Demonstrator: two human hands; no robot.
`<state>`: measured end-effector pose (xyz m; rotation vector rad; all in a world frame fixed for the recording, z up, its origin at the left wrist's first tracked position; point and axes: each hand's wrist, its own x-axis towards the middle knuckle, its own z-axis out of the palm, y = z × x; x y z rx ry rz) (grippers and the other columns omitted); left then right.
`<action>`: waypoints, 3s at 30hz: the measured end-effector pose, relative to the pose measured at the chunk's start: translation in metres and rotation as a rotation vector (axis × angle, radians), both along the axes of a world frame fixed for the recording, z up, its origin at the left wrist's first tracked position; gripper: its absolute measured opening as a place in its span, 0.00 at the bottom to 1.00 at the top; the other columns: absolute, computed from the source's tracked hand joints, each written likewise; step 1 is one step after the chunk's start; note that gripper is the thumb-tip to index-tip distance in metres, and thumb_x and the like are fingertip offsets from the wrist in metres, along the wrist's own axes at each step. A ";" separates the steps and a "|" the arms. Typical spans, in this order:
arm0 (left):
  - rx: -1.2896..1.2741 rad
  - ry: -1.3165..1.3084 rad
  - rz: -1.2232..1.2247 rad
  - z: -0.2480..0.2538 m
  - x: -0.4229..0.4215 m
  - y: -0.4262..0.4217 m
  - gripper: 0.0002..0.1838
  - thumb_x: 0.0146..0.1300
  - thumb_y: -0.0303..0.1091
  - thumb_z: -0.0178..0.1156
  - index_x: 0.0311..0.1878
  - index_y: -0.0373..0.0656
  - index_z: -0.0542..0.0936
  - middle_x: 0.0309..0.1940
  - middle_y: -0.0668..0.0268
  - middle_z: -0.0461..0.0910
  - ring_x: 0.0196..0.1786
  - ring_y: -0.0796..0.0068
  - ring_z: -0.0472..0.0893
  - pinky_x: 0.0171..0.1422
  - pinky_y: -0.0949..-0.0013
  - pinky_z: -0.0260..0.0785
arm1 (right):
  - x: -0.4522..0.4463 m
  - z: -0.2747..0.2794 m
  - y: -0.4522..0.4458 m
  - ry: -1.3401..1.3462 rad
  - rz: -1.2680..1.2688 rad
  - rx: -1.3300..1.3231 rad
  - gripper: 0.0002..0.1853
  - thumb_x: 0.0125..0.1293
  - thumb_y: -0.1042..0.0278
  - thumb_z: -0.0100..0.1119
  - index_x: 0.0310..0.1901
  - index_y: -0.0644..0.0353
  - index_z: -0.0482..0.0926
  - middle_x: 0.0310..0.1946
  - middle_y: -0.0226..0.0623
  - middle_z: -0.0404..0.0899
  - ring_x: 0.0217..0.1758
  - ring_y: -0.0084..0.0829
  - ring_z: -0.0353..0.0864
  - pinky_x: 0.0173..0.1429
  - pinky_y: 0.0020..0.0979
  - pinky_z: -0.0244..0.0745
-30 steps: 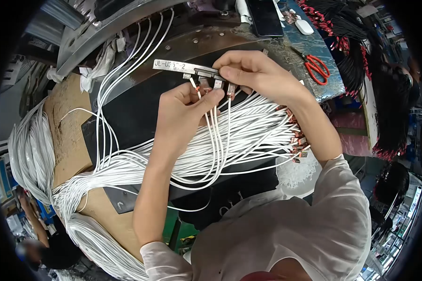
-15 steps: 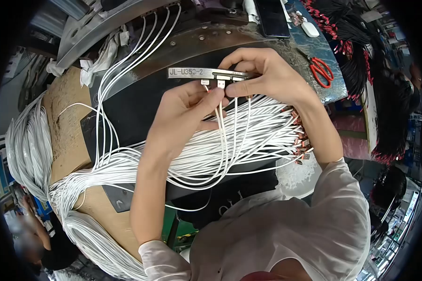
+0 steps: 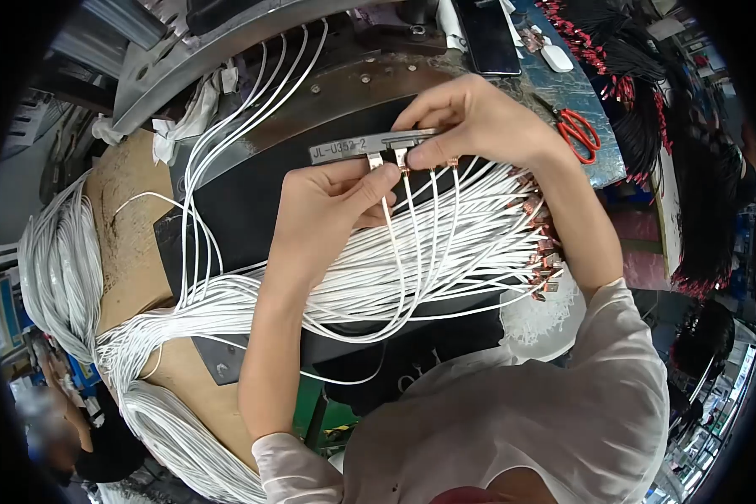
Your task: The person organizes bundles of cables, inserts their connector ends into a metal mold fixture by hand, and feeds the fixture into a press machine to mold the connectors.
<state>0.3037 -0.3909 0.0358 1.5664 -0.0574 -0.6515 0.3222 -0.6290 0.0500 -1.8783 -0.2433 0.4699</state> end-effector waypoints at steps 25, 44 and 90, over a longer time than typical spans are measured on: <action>0.622 -1.357 0.063 -0.009 0.095 -0.012 0.09 0.61 0.31 0.64 0.27 0.38 0.81 0.24 0.56 0.81 0.32 0.53 0.83 0.41 0.52 0.74 | 0.126 -0.020 0.009 -1.030 -0.257 -0.700 0.12 0.66 0.66 0.62 0.48 0.61 0.82 0.47 0.50 0.84 0.53 0.52 0.81 0.58 0.48 0.77; 0.817 -1.200 -0.075 0.033 -0.072 0.064 0.19 0.62 0.32 0.71 0.56 0.39 0.83 0.56 0.56 0.81 0.63 0.54 0.78 0.69 0.54 0.66 | -0.002 0.047 -0.061 -0.298 0.172 -0.415 0.12 0.64 0.68 0.71 0.45 0.65 0.85 0.36 0.37 0.82 0.42 0.30 0.81 0.47 0.34 0.74; -0.971 -0.300 -0.332 -0.027 -0.155 0.122 0.33 0.73 0.58 0.61 0.53 0.29 0.79 0.26 0.64 0.79 0.28 0.69 0.77 0.34 0.70 0.68 | -0.174 -0.045 0.000 0.341 1.092 0.679 0.25 0.78 0.66 0.59 0.69 0.72 0.69 0.61 0.52 0.76 0.62 0.48 0.78 0.63 0.44 0.76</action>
